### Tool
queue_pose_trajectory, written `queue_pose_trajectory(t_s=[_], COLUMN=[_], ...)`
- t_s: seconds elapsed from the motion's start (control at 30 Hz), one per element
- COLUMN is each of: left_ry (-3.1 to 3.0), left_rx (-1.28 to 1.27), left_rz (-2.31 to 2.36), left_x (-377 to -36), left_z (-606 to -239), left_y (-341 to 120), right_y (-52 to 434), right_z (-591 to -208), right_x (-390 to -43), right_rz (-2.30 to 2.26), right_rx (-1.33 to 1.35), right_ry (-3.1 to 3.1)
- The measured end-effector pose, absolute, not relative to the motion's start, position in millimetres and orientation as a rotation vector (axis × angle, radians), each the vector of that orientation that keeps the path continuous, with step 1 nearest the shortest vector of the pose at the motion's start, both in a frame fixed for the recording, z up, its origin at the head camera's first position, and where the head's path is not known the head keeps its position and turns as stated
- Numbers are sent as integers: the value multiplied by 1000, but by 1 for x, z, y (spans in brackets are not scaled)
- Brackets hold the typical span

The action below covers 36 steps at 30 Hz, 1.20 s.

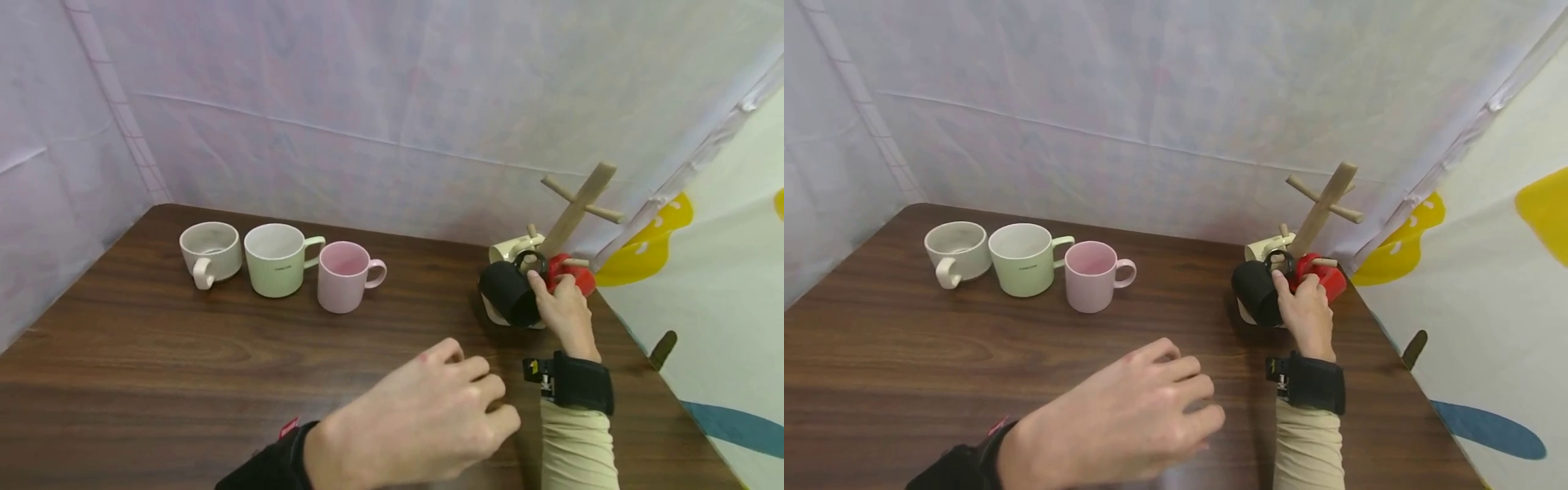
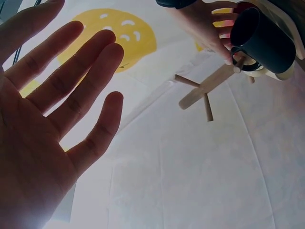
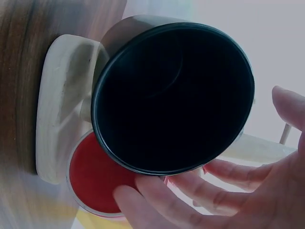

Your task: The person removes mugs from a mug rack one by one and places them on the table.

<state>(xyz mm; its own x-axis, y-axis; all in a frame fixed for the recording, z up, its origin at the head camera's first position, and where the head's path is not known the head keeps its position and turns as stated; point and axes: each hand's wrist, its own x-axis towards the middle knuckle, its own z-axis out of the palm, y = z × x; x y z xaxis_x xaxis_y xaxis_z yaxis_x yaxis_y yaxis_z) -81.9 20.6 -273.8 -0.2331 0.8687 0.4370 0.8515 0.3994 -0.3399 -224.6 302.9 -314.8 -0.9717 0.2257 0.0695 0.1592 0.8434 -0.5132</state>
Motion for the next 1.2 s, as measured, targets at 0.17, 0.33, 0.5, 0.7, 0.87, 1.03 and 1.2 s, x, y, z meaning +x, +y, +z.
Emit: queue_pose_trajectory(t_s=[0.17,0.33,0.5,0.7,0.87,1.03,1.2], left_ry=[-2114,-2103,-2108,-2092,-2086,-2090,-2094], left_rx=[-1475,-1469,-1482,-1454,-1448,-1448,-1445], left_rz=[44,26,11,16,25,35,28], left_x=[-81,-82,-82,-82,-83,-84,-84], left_z=[-275,-274,-274,-275,-274,-274,-274], left_y=[20,21,21,22,21,20,19], right_y=[304,303,297,294,294,294,292], right_z=[-318,-317,-324,-330,-330,-331,-331], right_x=[-224,-226,-228,-229,-230,-232,-232], right_rz=[785,766,757,781,923,1054,1039], right_rx=[-304,-268,-270,-321,-333,-347,-340], right_ry=[-2993,-3081,-3154,-3106,-3051,-3018,-3017])
